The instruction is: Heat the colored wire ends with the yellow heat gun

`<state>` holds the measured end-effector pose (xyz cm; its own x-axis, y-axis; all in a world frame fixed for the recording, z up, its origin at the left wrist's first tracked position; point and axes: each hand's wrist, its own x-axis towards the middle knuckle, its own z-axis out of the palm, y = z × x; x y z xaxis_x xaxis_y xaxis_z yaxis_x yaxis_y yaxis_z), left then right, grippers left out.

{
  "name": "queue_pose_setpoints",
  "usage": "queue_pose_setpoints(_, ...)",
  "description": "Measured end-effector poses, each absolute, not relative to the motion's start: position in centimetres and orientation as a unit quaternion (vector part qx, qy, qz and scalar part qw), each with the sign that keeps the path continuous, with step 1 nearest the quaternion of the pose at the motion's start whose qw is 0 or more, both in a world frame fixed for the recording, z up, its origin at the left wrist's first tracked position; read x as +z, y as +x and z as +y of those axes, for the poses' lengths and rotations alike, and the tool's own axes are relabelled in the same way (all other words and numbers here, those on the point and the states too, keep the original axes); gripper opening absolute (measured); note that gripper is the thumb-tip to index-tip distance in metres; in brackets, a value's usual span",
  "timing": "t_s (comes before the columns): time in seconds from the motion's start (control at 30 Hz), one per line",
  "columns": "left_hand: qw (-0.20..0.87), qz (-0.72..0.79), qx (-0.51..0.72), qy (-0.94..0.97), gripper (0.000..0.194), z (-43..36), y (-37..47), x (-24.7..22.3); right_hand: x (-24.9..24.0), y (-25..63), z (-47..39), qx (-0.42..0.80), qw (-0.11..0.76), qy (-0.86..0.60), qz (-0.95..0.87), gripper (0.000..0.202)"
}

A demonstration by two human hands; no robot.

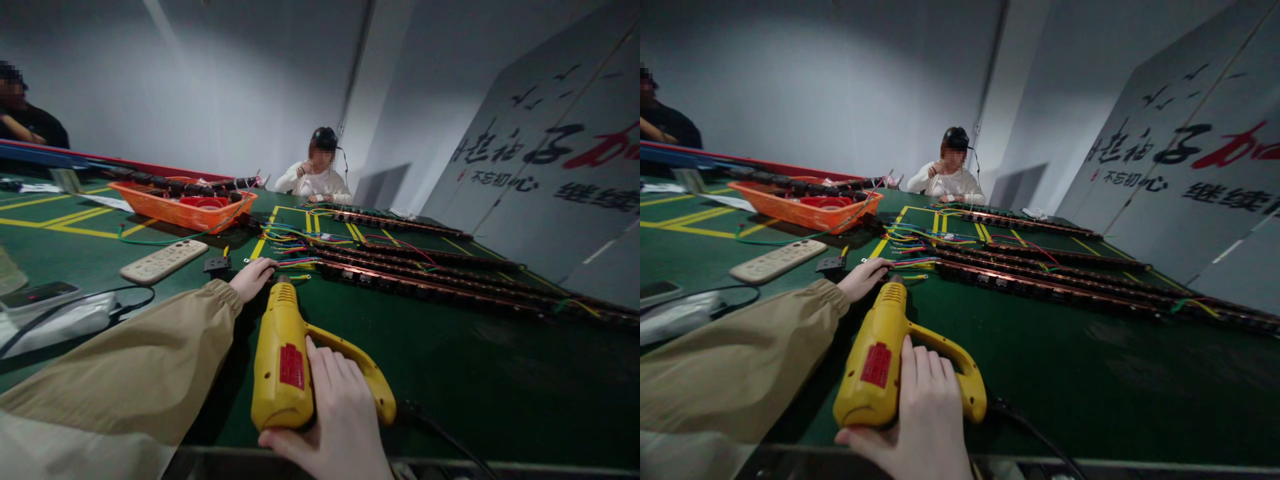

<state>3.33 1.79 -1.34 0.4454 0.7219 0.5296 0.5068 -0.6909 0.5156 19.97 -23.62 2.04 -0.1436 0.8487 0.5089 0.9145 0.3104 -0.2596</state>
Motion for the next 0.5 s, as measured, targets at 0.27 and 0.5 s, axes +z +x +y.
queue_pose_setpoints(0.27, 0.158, 0.365, 0.368, 0.841, 0.032, 1.6, 3.0, -1.0, 1.9, 20.4, -23.3, -0.022, 0.318, -0.569, -0.758, 0.098)
queue_pose_setpoints(0.5, 0.168, 0.343, 0.357, 0.853, 0.032, 1.5, 3.1, -0.7, 2.4, 23.0, -23.3, -0.025, 0.293, -0.557, -0.777, 0.104)
